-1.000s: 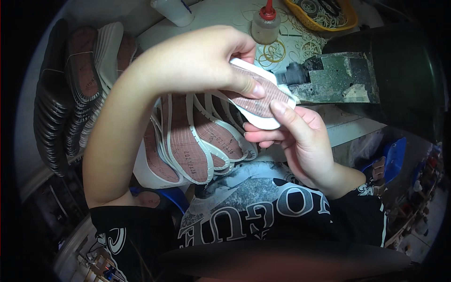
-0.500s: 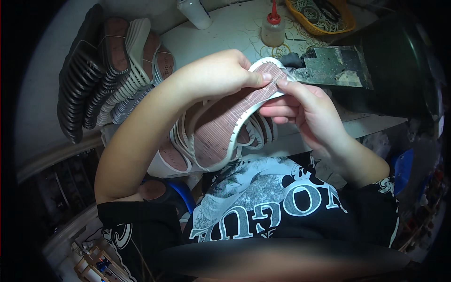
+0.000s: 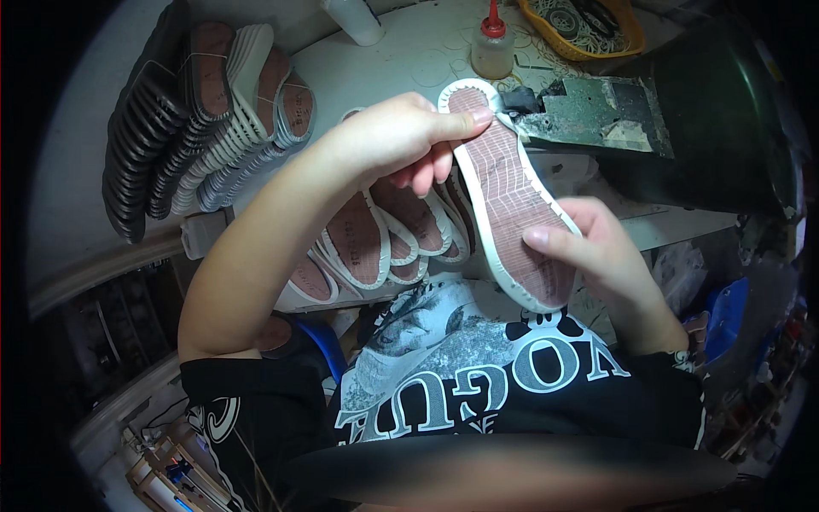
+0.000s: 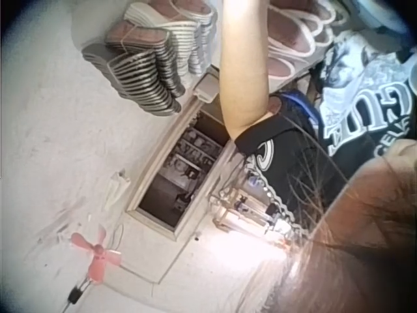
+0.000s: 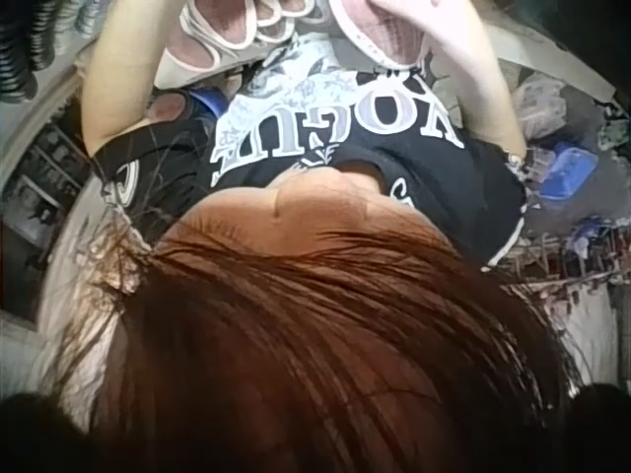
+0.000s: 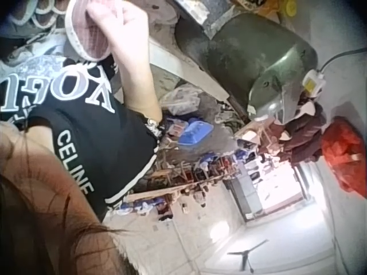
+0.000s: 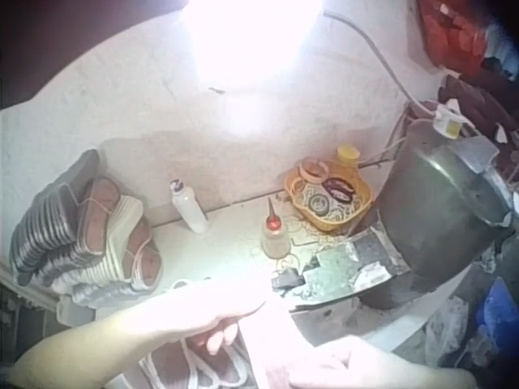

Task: Inspecting, flexing, and stacking shoe insoles at a manufacturing workbench.

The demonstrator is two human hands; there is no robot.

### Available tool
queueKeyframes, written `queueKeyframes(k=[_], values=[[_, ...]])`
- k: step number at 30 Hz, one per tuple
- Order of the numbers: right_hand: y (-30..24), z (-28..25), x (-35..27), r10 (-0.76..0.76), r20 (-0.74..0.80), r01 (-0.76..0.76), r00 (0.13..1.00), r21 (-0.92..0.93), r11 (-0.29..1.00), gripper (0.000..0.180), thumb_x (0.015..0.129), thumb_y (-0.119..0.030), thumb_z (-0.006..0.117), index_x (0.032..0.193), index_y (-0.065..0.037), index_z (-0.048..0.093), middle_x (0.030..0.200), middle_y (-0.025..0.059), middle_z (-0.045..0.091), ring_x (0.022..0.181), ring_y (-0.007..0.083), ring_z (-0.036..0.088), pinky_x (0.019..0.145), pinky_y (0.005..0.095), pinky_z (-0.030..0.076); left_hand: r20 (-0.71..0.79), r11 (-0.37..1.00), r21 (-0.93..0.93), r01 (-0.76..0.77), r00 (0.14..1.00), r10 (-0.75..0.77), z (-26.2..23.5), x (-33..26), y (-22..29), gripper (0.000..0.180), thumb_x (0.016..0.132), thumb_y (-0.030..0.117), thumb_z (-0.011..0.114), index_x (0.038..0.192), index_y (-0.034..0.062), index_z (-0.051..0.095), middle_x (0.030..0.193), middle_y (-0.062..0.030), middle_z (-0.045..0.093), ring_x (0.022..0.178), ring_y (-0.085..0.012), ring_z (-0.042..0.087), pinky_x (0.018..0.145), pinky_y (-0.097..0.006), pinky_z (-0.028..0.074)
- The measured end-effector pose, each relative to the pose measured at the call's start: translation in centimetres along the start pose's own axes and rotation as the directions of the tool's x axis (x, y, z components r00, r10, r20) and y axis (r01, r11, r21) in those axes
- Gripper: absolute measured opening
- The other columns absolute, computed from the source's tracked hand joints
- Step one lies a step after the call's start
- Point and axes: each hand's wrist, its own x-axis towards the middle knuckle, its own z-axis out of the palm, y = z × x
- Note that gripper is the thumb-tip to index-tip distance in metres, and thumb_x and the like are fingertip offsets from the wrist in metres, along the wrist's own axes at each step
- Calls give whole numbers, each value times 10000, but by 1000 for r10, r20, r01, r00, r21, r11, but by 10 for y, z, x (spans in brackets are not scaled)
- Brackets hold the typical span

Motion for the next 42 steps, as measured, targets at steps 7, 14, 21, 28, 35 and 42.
queueKeyframes(k=[7, 14, 21, 28, 35, 42], values=[[19, -3, 5, -77, -105, 97, 992, 206, 974, 325, 942, -235, 571, 1058, 62, 634, 927, 83, 675, 816, 85, 612, 730, 221, 486, -126, 995, -17, -102, 987, 99, -9, 9, -9, 635, 830, 597, 584, 471, 74, 548, 413, 16, 436, 383, -66, 371, 408, -203, 273], [19, 18, 40, -159, -135, 203, 978, 436, 877, 312, 949, -211, 555, 1077, 68, 605, 938, 98, 677, 813, 119, 644, 762, 254, 510, -406, 972, 111, -207, 883, 234, -26, 26, -19, 520, 838, 518, 632, 620, 46, 628, 510, 17, 508, 496, -50, 445, 476, -210, 320], [19, 43, 32, -321, -35, 323, 946, 146, 935, 284, 931, -211, 594, 1069, 34, 635, 914, 38, 672, 816, 63, 598, 746, 214, 475, -400, 706, -476, -525, 843, 358, 7, -19, -54, 325, 929, 331, 564, 953, 11, 614, 731, 4, 623, 587, -62, 552, 540, -217, 425], [-5, 46, 20, -604, -67, 484, 795, -531, 696, 149, 845, -118, 667, 898, 21, 650, 770, 107, 675, 688, 131, 655, 609, 243, 515, -555, 500, -452, -739, 672, 491, 83, -48, -57, 323, 957, 206, 521, 1182, -23, 484, 1057, -87, 607, 939, -109, 586, 830, -262, 469], [-31, 39, 11, -578, 428, 444, 695, -887, -125, 155, 846, -110, 602, 754, 14, 591, 694, 151, 616, 644, 292, 621, 585, 360, 502, -641, 521, 7, -853, 396, 657, 103, -42, -74, 373, 985, 260, 444, 1182, -57, 451, 923, -180, 643, 850, -221, 644, 760, -329, 486], [-46, 47, 6, -207, 507, 387, 837, -815, -431, 189, 781, -143, 634, 685, -12, 536, 619, 114, 579, 597, 296, 607, 551, 382, 476, -642, 623, 258, -739, 351, 682, 117, -57, -66, 239, 967, 229, 454, 1052, 6, 467, 576, -145, 584, 539, -359, 623, 489, -393, 467]])
